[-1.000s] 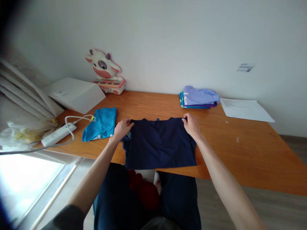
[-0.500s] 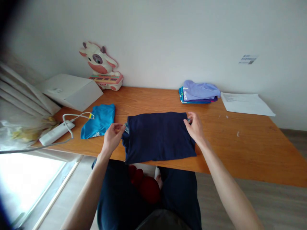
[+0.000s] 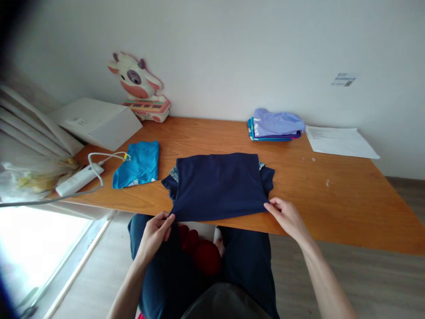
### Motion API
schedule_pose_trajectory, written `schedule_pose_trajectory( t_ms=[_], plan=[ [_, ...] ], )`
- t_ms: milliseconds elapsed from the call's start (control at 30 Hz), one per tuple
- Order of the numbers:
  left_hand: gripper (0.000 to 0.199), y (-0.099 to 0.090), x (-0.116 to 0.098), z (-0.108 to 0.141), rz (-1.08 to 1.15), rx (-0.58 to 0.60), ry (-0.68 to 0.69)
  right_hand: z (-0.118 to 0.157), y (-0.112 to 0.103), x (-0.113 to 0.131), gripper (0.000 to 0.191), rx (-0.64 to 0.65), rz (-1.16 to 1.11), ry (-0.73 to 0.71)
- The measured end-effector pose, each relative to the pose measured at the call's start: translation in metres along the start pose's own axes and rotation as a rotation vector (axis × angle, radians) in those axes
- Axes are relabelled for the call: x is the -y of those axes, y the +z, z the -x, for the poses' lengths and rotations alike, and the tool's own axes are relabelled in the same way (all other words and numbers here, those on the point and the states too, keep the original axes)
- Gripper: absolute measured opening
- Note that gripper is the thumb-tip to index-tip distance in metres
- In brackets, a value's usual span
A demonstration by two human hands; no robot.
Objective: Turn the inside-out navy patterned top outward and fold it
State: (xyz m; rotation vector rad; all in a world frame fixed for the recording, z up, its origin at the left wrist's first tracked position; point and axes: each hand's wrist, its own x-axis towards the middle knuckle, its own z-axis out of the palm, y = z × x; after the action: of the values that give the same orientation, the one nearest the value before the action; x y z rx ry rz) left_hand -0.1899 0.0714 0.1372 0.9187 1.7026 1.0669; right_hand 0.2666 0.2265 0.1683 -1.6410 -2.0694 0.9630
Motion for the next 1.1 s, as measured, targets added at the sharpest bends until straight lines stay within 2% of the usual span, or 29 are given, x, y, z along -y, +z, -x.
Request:
schedule_pose_trajectory(
  t_ms=[100, 167, 233, 333, 400, 467, 600, 733, 800, 867, 933, 967, 1033, 1100],
  plan=[
    [0.047, 0.000, 0.004, 0.006, 0.022, 0.001, -0.049, 0.011, -0.001, -0.007, 0.046, 0.044, 0.078, 0.017],
    [0.048, 0.005, 0.009, 0.012, 0.046, -0.043, -0.076, 0.019, 0.001, -0.007, 0.046, 0.072, 0.186, 0.022],
    [0.047, 0.012, 0.014, 0.017, 0.106, -0.110, -0.073, 0.023, 0.002, 0.001, 0.040, 0.028, 0.291, 0.032],
    [0.046, 0.022, 0.017, 0.023, 0.281, -0.182, -0.055, 0.018, 0.005, 0.031, 0.027, -0.122, 0.324, 0.007],
    [0.049, 0.028, 0.016, 0.025, 0.391, -0.219, -0.042, 0.008, 0.015, 0.062, 0.024, -0.170, 0.198, -0.068],
    [0.050, 0.033, 0.014, 0.027, 0.492, -0.240, -0.040, -0.002, 0.033, 0.096, 0.021, -0.139, 0.038, -0.179],
    [0.052, 0.043, 0.017, 0.033, 0.677, -0.262, -0.084, -0.018, 0.088, 0.157, 0.012, -0.020, -0.112, -0.430],
    [0.057, 0.049, 0.031, 0.041, 0.684, -0.232, -0.102, -0.041, 0.142, 0.210, 0.015, 0.026, -0.107, -0.519],
    [0.057, 0.052, 0.035, 0.043, 0.651, -0.221, -0.111, -0.059, 0.167, 0.238, 0.028, 0.017, -0.006, -0.515],
    [0.057, 0.054, 0.035, 0.044, 0.613, -0.232, -0.112, -0.080, 0.192, 0.263, 0.058, 0.021, 0.141, -0.499],
    [0.053, 0.055, 0.031, 0.043, 0.571, -0.245, -0.107, -0.098, 0.214, 0.282, 0.089, 0.046, 0.291, -0.472],
    [0.051, 0.056, 0.029, 0.043, 0.554, -0.251, -0.102, -0.104, 0.224, 0.287, 0.097, 0.059, 0.347, -0.461],
    [0.047, 0.058, 0.024, 0.043, 0.541, -0.260, -0.089, -0.113, 0.237, 0.291, 0.094, 0.067, 0.383, -0.446],
    [0.045, 0.059, 0.020, 0.043, 0.554, -0.285, -0.066, -0.116, 0.243, 0.289, 0.075, 0.070, 0.342, -0.444]
  ],
)
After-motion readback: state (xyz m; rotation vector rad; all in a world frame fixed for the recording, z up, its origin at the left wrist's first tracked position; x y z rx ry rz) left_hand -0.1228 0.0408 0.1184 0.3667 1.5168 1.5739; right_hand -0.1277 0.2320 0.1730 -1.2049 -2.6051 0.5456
